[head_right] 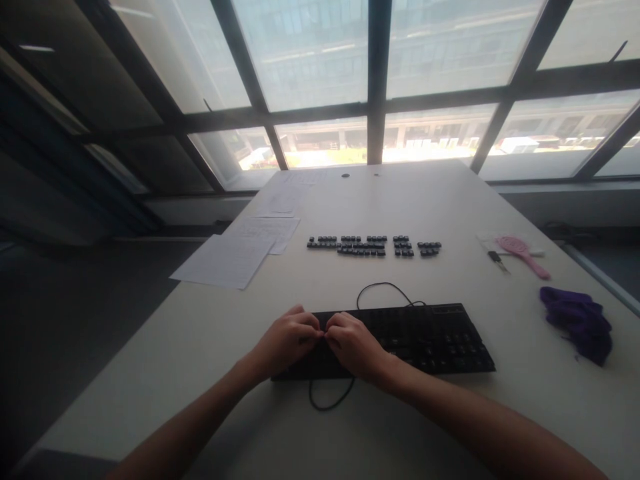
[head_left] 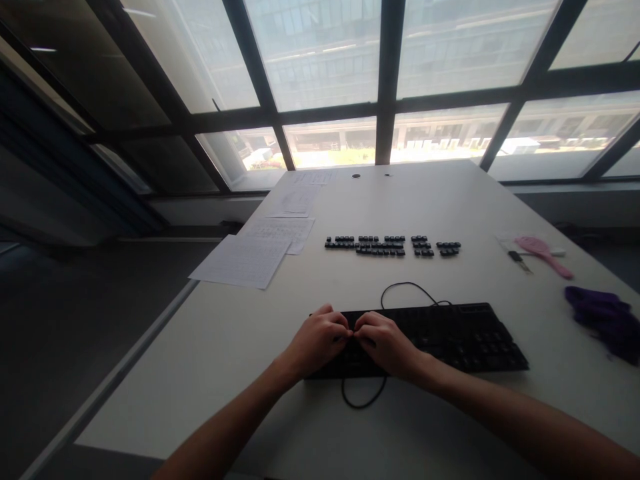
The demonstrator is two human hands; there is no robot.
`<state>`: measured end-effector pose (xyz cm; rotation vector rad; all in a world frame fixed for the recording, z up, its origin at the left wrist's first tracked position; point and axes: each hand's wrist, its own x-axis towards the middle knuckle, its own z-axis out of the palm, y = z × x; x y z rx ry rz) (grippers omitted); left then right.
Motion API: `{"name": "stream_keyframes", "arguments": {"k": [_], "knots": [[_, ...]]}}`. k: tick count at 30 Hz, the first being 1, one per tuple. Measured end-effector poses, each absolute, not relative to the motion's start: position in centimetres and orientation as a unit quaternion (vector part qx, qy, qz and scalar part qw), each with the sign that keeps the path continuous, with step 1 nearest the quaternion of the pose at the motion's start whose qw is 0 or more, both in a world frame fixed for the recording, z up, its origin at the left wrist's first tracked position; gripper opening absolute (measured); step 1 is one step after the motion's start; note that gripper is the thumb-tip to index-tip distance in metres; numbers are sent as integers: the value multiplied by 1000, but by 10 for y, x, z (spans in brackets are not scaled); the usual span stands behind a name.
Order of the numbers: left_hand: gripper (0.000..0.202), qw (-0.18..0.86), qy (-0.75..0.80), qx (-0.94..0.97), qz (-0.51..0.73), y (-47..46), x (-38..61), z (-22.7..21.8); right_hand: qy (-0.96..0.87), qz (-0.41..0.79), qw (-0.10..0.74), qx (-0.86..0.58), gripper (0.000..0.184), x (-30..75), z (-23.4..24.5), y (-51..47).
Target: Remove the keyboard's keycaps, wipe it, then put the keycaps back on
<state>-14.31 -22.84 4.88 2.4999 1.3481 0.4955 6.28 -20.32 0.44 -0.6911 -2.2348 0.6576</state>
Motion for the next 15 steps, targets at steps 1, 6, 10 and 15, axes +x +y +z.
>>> {"name": "stream_keyframes", "arguments": {"k": [1,6,10,15], "knots": [[16,128,464,860,167,-229,-143,48,-863,256,345,-267,17,63,5,-203],[22,103,453,870,165,-237,-145,45,-874,253,324,-258,17,65,11,-205],[26,89,446,871,184,-248,-151,39,-886,238,306,-254,17,66,17,-205],[25,87,461,860,201,-256,-148,33,-898,220,270,-270,14,68,23,-208]]}}
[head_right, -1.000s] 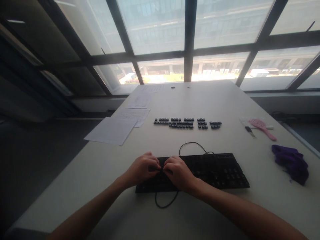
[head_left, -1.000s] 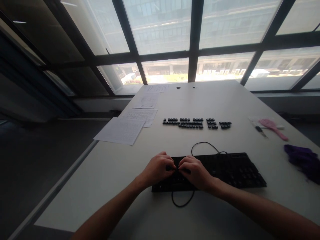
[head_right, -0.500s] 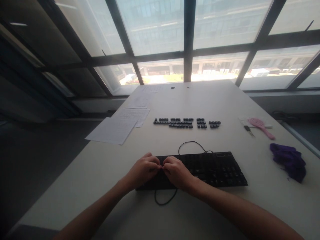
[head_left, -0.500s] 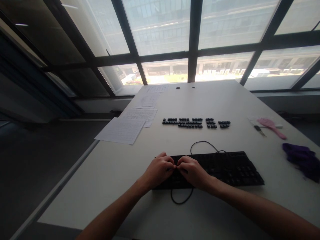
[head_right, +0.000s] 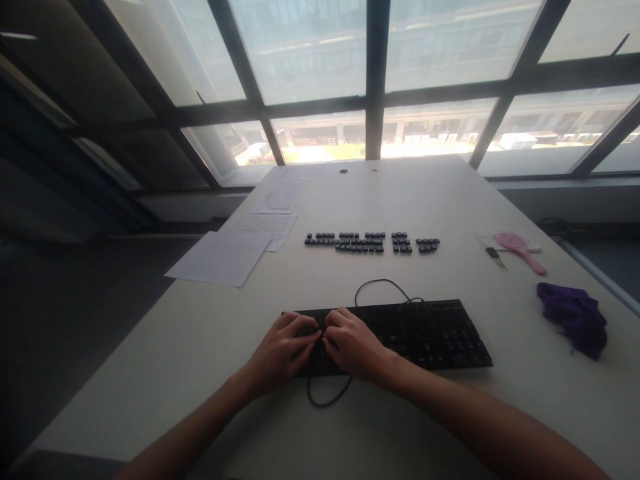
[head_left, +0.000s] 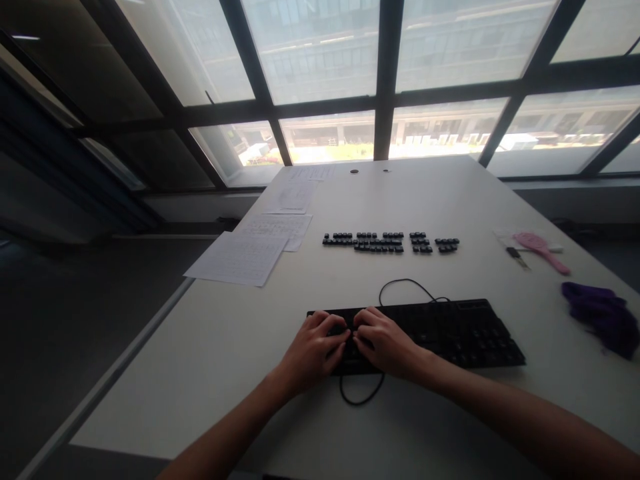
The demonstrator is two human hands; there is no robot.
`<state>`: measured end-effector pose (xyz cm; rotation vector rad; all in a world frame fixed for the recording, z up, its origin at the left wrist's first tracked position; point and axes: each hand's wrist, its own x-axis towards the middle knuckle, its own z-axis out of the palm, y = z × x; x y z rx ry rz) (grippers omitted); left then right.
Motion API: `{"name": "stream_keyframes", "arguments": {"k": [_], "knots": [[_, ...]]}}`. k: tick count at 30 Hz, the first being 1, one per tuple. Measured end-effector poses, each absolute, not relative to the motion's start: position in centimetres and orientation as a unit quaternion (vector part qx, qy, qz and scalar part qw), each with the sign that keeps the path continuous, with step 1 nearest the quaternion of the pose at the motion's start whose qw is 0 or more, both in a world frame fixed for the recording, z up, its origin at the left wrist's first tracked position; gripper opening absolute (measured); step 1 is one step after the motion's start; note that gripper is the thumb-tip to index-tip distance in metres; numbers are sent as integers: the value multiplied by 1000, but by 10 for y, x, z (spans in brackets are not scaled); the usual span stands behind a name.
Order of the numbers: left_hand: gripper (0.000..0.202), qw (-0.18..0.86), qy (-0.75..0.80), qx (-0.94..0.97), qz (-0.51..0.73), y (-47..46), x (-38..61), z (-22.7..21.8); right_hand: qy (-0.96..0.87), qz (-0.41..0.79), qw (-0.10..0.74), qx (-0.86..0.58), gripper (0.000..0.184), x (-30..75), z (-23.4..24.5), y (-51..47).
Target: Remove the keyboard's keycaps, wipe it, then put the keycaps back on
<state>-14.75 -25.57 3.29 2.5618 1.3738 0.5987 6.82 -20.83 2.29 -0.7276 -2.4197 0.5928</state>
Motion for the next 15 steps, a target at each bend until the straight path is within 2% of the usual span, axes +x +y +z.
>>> {"name": "stream_keyframes", "arguments": {"k": [4,7,11,15], "knots": [[19,129,467,849,211,-251,-146,37,-903,225,242,-274,9,71,29,-207],[21,166,480,827,241,-224,-152,43,-882,237,256,-317,9,71,36,-183],[22,72,532,788,302,-148,-152,42,-846,132,286,-429,18,63,43,-110],[25,-3,567,781,261,-68,-137,29,-846,31,216,-486,22,50,36,-42]]}}
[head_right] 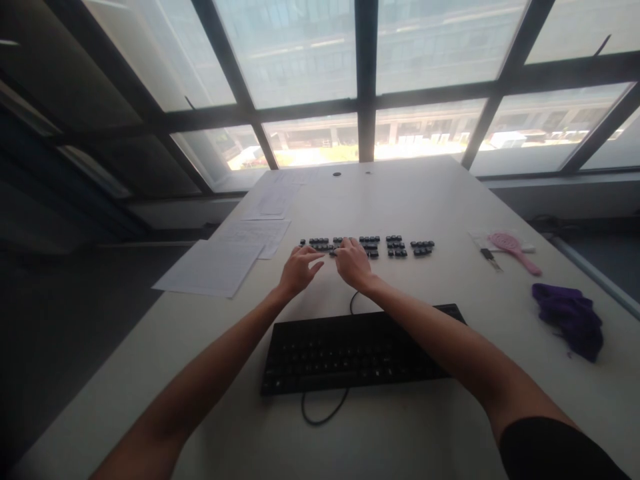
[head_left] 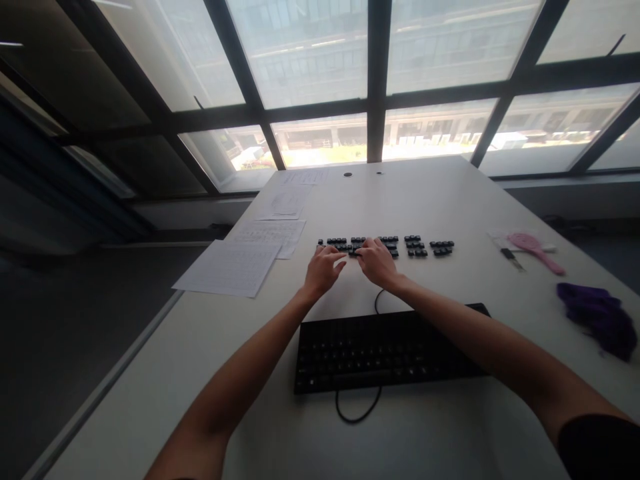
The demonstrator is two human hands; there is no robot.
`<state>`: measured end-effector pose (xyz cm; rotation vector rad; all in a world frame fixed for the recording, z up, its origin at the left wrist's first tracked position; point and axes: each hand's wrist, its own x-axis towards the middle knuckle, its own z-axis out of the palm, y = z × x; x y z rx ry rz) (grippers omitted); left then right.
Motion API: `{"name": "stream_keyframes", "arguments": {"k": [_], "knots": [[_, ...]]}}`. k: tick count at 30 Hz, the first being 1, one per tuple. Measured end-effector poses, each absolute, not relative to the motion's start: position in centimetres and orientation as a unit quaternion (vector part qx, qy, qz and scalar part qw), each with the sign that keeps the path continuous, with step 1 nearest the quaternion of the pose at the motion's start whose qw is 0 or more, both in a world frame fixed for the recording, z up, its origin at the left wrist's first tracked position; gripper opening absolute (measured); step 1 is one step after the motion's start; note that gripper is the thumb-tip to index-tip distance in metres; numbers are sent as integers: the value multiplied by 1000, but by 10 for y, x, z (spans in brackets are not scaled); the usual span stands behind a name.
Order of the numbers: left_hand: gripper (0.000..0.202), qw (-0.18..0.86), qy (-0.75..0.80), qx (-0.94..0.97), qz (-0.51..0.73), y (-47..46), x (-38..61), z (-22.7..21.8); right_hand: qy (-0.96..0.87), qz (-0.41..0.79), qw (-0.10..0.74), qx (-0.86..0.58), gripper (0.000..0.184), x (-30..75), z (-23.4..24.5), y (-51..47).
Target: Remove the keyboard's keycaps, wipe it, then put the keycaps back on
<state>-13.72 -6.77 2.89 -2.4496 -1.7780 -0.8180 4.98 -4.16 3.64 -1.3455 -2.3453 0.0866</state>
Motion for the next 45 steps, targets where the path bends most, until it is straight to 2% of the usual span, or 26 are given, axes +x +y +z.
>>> {"name": "stream_keyframes", "arguments": {"k": [6,11,17,21,24,27,31,37,45], "knots": [[19,18,-571,-784,-242,-20,-122,8,-856,11,188,-481,25,41,19,-14],[15,-7,-541,-803,-250,-22,-125,1,-873,26,185,-449,27,44,16,-17],[8,-44,-527,-807,-265,-31,-129,8,-876,67,204,-432,20,47,19,-25],[5,-71,-525,-790,-309,-77,-132,31,-865,98,250,-423,12,62,26,-64],[4,-140,-497,-789,-333,-138,-131,45,-846,200,340,-358,7,80,28,-115],[5,-199,-498,-782,-317,-194,-126,47,-834,274,358,-319,11,94,24,-163],[8,-230,-506,-777,-295,-227,-117,35,-822,306,367,-309,12,101,14,-196],[6,-208,-497,-790,-294,-226,-112,26,-832,301,359,-297,12,99,4,-199],[17,-122,-455,-840,-269,-234,-113,25,-873,233,314,-291,16,99,14,-206]]}}
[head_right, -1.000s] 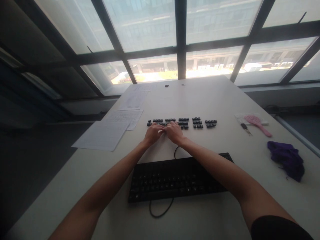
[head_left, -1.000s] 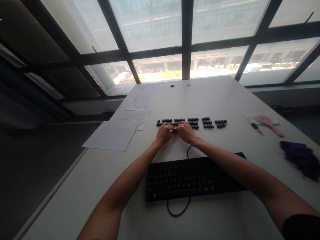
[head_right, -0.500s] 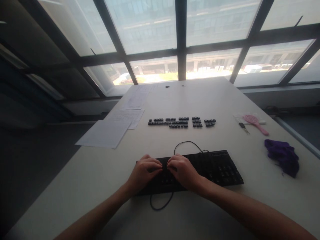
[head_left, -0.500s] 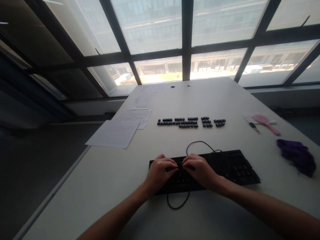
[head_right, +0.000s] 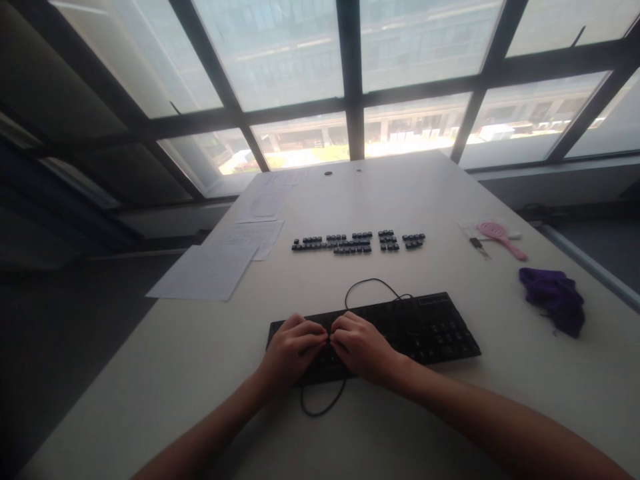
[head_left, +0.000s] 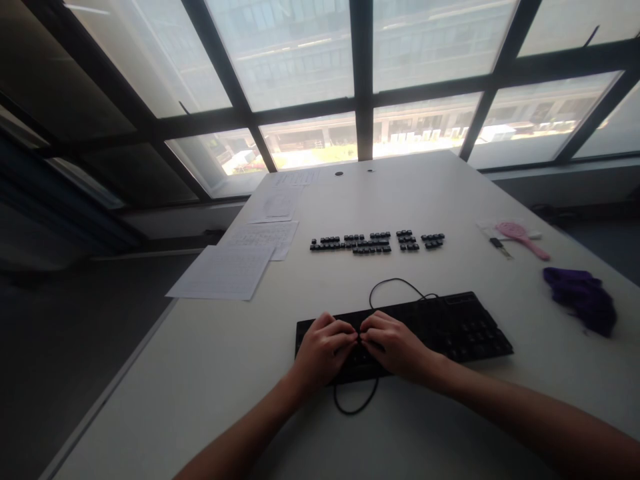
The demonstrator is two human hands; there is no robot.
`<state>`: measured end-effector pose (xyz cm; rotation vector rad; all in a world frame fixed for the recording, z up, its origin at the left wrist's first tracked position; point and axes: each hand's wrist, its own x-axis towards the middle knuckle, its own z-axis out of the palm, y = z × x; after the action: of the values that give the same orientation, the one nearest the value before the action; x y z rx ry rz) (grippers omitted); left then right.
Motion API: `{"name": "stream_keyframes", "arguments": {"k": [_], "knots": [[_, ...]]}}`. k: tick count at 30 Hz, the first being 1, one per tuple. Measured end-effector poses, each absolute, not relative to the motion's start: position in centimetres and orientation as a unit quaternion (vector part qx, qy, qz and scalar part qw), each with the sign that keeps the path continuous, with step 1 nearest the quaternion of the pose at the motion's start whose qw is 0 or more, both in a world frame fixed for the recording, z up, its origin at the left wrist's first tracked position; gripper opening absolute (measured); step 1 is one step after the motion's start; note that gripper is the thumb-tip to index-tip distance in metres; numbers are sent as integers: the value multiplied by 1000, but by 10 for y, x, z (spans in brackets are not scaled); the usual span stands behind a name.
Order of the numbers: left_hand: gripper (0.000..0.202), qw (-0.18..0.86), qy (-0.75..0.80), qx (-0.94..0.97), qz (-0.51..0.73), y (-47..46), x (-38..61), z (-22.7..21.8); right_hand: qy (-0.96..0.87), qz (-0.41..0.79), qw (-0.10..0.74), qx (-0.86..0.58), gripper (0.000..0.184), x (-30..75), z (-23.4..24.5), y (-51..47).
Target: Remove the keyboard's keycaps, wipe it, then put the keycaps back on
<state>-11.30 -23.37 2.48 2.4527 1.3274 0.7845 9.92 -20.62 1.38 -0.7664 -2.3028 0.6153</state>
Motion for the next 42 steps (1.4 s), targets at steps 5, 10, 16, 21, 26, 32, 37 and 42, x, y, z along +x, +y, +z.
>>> {"name": "stream_keyframes", "arguments": {"k": [5,10,16,21,26,32,37,42], "knots": [[17,77,440,863,236,-235,-112,24,-891,196,288,-290,16,99,15,-207],[16,94,440,862,234,-238,-109,24,-895,185,280,-295,18,99,17,-209],[12,156,468,834,246,-221,-110,40,-877,226,286,-313,11,102,22,-201],[20,63,515,807,281,-145,-113,49,-844,148,286,-429,18,100,31,-130],[26,-6,559,792,247,-63,-102,32,-841,41,208,-498,24,88,32,-48],[29,-14,552,804,218,-31,-91,11,-854,20,187,-485,24,80,22,-19],[21,9,532,817,224,-33,-89,8,-870,27,183,-456,27,80,18,-20],[14,44,537,809,236,-34,-89,9,-880,60,191,-431,21,79,16,-23]]}}
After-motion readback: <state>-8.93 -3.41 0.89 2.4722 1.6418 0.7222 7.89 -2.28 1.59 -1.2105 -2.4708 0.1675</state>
